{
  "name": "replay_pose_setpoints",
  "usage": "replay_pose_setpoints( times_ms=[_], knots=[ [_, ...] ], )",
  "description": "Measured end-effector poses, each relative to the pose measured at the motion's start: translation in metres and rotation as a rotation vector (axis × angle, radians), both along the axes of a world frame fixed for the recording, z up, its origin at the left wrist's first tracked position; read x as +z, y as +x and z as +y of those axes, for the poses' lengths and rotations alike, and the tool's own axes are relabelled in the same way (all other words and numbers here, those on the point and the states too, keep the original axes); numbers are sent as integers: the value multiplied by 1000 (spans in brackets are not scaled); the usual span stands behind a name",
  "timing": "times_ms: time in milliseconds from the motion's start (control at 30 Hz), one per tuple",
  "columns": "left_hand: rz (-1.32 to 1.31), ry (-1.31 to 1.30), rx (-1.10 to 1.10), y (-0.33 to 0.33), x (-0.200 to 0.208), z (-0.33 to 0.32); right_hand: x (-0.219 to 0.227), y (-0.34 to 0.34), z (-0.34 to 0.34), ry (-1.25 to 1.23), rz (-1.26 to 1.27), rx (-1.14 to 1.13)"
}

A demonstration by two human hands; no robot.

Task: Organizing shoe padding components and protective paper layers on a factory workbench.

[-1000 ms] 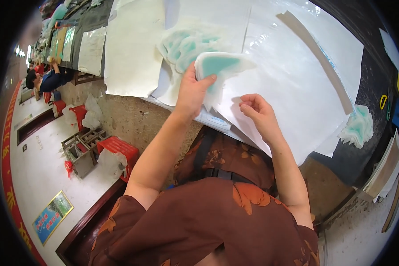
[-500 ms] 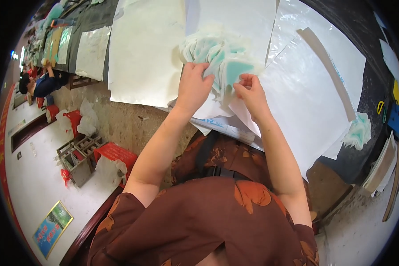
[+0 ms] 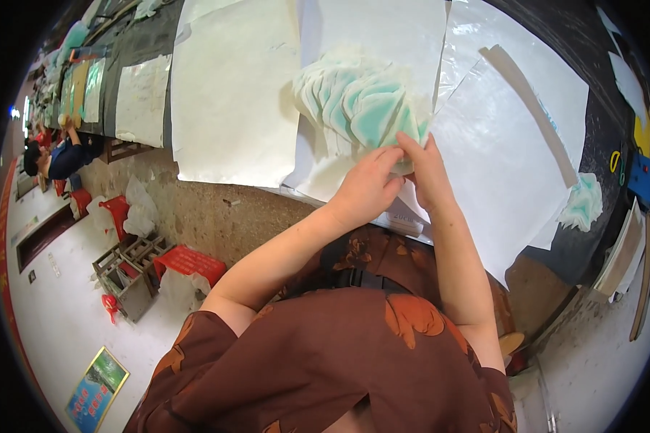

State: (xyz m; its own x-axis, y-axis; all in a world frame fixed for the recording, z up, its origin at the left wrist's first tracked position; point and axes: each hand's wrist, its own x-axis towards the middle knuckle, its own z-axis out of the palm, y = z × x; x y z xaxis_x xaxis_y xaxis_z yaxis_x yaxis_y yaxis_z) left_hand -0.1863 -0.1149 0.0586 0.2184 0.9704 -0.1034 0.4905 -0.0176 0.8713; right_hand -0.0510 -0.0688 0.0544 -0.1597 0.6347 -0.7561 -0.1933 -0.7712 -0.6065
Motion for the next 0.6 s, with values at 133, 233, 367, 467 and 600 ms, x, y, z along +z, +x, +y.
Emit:
replay_pose_setpoints(
  times_ms=[133, 233, 367, 467, 600],
  knots=[
    [-106, -148, 189, -33, 27, 32, -26, 12, -4, 128, -117, -19],
    [-115, 42, 575, -87, 24, 68, -10, 13, 1, 131, -181, -12],
    [-176, -222, 613, -142, 0, 100, 3, 17, 8, 283, -426, 130],
    [-212, -496, 567, -149, -13, 113, 0, 2, 18, 423, -907, 368],
    [-282, -756, 565, -140, -20, 119, -11, -30, 23, 484, -979, 478]
  ],
)
